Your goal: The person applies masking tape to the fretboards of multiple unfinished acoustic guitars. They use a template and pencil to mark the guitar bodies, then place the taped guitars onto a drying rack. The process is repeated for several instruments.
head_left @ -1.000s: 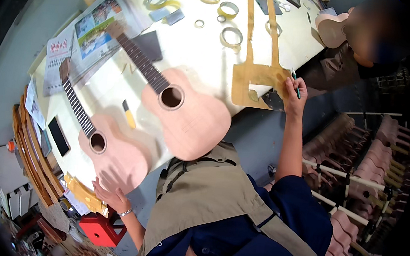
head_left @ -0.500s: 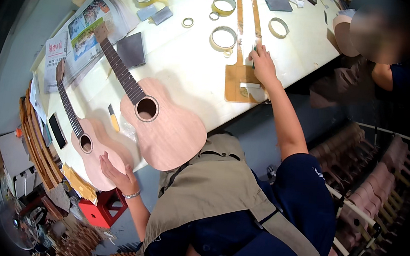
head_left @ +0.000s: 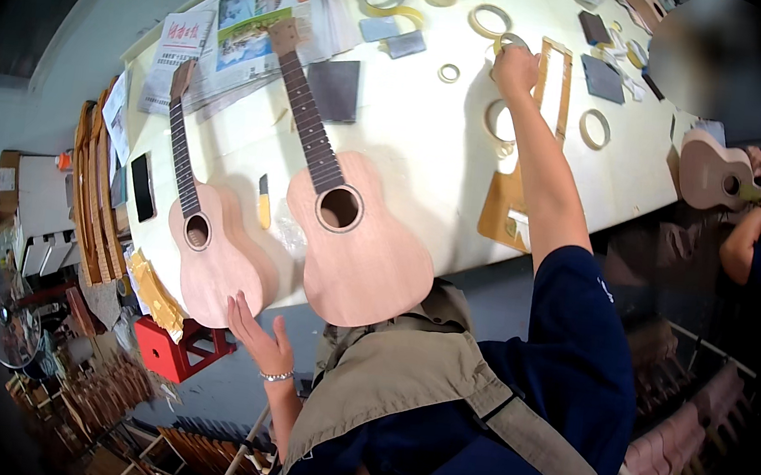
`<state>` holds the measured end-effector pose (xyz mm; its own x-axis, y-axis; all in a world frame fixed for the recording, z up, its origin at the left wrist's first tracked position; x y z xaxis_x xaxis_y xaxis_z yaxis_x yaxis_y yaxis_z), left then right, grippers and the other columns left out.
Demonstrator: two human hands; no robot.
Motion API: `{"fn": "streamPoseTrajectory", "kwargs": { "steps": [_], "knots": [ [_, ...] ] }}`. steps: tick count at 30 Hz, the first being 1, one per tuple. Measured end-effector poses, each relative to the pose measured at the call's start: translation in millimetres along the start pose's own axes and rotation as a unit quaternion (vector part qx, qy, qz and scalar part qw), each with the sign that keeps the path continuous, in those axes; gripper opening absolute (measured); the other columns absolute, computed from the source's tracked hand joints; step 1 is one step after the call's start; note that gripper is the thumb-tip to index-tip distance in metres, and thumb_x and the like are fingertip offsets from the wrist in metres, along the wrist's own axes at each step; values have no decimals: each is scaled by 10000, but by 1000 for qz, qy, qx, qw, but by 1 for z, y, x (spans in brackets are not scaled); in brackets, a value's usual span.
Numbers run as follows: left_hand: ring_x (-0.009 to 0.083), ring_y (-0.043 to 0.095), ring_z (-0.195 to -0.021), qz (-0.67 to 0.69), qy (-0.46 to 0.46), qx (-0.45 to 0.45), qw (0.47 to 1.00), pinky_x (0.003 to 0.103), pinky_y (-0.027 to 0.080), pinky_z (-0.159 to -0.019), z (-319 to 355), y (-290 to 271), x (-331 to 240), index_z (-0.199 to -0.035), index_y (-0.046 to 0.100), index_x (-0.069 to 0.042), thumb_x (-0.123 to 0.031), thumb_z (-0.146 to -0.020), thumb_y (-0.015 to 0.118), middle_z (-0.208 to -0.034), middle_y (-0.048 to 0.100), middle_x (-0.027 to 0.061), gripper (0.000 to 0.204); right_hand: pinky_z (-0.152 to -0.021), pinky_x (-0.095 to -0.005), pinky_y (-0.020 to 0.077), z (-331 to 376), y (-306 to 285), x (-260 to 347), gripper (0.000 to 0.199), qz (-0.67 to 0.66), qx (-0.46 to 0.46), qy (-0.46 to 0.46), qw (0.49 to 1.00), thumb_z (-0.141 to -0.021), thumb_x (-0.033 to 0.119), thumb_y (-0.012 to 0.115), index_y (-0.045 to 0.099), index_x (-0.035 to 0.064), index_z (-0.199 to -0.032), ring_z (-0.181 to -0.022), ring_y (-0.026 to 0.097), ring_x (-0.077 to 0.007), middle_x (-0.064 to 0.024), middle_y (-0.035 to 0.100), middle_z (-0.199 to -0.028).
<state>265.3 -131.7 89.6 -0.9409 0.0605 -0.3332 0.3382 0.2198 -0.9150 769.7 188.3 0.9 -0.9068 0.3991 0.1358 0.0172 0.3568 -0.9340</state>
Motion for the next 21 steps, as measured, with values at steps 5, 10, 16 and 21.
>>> {"fn": "streamPoseTrajectory", "kwargs": {
  "steps": [5,10,16,21],
  "knots": [
    [402,271,-1293,13,-73,2,997,510,211,-1046,21,0,13,-1355,300,75,-377,-920,469,-1385,348,218,649,-776,-412,515,-2,-7,106,85,-158,-136,-134,969,-808,207,613,649,133,-833,-696,614,-330,-129,614,-638],
    [407,281,-1288,16,-80,-9,997,512,217,-1043,9,-1,12,-1353,303,74,-360,-919,475,-1372,373,219,637,-897,-407,461,-36,20,152,160,-158,-195,-266,931,-789,186,627,624,104,-927,-815,631,-267,-112,650,-771],
    [398,312,-1269,41,-78,-6,996,491,217,-1049,9,7,15,-1355,298,69,-289,-917,483,-1343,406,233,595,-797,-423,474,36,-38,95,190,-252,-65,-65,963,-848,239,601,649,62,-897,-793,611,-291,-106,655,-845],
    [393,335,-1256,69,-37,7,997,482,235,-1046,-13,13,2,-1350,302,70,-260,-912,501,-1338,413,230,584,-778,-430,461,118,-59,11,367,-71,91,-26,993,-910,337,485,670,39,-803,-807,583,-332,-158,640,-880]
  ]
}}
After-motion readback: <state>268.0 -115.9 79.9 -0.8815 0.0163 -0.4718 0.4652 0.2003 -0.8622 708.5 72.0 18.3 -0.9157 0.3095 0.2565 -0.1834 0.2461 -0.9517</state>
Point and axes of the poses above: each hand's wrist, its own z-axis away from the middle knuckle, its own y-axis out of the palm, x = y × z, the point moved 2 cm from there along -z, towards the middle knuckle
